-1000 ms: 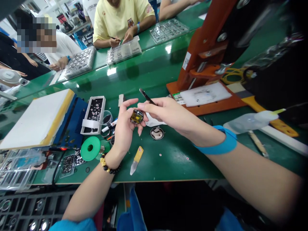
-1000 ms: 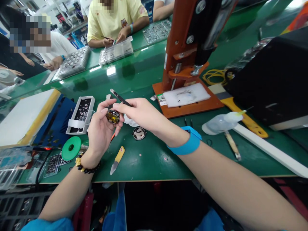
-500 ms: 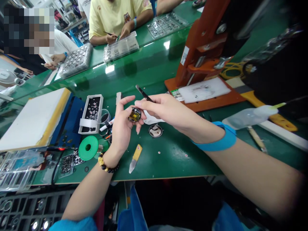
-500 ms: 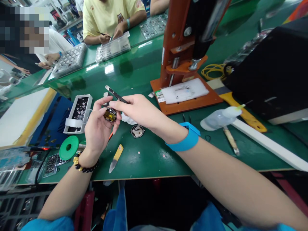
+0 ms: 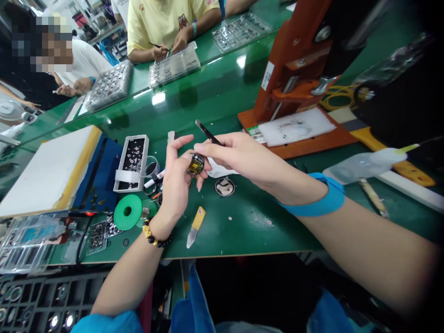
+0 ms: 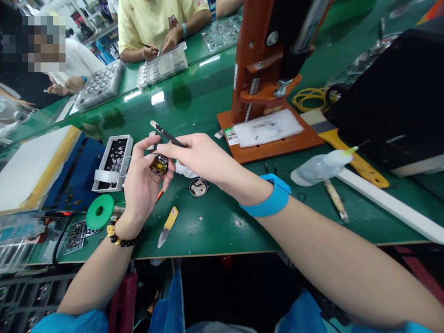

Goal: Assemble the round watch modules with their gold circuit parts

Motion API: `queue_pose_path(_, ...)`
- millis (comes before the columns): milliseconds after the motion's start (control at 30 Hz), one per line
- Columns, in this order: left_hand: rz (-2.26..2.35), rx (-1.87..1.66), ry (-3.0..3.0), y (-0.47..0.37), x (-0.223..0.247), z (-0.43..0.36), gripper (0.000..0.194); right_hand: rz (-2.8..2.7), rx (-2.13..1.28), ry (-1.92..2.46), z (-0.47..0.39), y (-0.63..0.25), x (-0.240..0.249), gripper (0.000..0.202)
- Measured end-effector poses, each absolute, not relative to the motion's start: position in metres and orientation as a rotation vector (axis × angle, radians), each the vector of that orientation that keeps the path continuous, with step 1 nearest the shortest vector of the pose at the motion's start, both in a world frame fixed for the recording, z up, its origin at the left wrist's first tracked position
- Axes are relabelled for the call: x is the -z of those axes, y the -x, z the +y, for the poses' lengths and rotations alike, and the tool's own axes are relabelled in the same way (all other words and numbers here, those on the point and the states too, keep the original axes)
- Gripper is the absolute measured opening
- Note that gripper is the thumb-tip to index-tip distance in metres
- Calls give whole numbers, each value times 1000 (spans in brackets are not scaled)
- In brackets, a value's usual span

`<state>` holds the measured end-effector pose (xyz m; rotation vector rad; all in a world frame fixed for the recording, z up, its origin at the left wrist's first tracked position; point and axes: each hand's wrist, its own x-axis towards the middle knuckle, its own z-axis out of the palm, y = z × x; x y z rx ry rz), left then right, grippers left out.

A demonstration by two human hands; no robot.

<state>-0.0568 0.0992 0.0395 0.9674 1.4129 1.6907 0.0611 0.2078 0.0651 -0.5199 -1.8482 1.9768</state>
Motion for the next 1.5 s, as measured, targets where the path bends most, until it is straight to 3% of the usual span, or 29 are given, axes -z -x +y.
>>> queue_pose_path(400,1448,-1694,-986,54,-41,97,27,-1859,-1979,502,207,-61,-62,44)
queue_pose_path(600,1402,-1683,-982,56,-41,98,36,-1864,-1942,505,207,-61,-63,40)
queue_pose_path(833,1355,-1705,-932,58,-40,100,47,-1821,-1855,455,206,-60,-62,15)
queue_pose_path(1100,1343,-1740,-923,63,-36,103,44,-1813,-1857,392,205,-60,-60,15)
queue_pose_path(1500,1377,-1803,-855,57,-35,101,40,-1986,-1513,332,203,-59,-44,20)
